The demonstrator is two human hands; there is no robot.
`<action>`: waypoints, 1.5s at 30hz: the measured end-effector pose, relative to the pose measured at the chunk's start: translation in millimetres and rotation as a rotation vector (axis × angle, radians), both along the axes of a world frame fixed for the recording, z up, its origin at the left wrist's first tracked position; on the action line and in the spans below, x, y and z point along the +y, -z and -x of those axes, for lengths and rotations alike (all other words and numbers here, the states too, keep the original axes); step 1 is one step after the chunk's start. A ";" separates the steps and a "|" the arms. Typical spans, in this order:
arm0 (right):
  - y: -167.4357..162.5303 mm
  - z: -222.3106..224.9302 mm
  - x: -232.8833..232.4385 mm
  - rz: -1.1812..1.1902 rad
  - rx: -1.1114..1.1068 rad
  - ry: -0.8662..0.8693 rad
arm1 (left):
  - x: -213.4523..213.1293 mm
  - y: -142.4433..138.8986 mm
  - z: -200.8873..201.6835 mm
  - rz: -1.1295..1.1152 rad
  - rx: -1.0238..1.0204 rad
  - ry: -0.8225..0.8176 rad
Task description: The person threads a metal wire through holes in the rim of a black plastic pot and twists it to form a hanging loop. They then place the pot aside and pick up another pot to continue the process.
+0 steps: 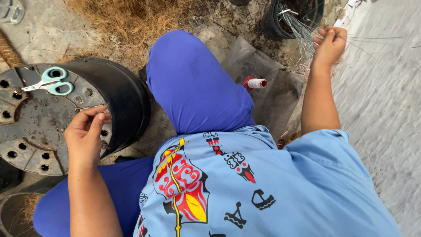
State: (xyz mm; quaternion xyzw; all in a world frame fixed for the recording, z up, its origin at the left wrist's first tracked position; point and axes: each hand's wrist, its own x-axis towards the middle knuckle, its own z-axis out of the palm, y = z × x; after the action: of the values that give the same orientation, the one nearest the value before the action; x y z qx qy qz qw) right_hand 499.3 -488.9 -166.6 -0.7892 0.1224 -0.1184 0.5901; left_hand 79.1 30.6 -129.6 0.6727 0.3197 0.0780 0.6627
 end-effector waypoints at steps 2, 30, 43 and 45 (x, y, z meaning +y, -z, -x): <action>-2.9 -9.1 10.3 -0.036 0.093 0.003 | 0.8 0.6 4.0 -0.002 0.003 -0.013; -119.0 156.0 268.6 -0.726 -0.317 -0.937 | -44.0 -52.3 12.7 -0.081 -0.205 0.059; -134.9 246.0 481.9 -0.410 0.136 -1.955 | -90.4 -89.6 84.6 -0.099 -0.116 -0.140; -131.7 239.1 485.5 -0.366 0.252 -1.983 | -85.3 -83.6 99.7 0.036 -0.054 -0.180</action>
State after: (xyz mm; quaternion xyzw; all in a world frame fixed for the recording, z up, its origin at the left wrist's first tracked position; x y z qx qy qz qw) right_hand 260.1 -3.4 -34.9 -0.4394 -0.5099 0.5289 0.5169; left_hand -20.6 -54.6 -46.0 0.6267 0.3623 0.1496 0.6735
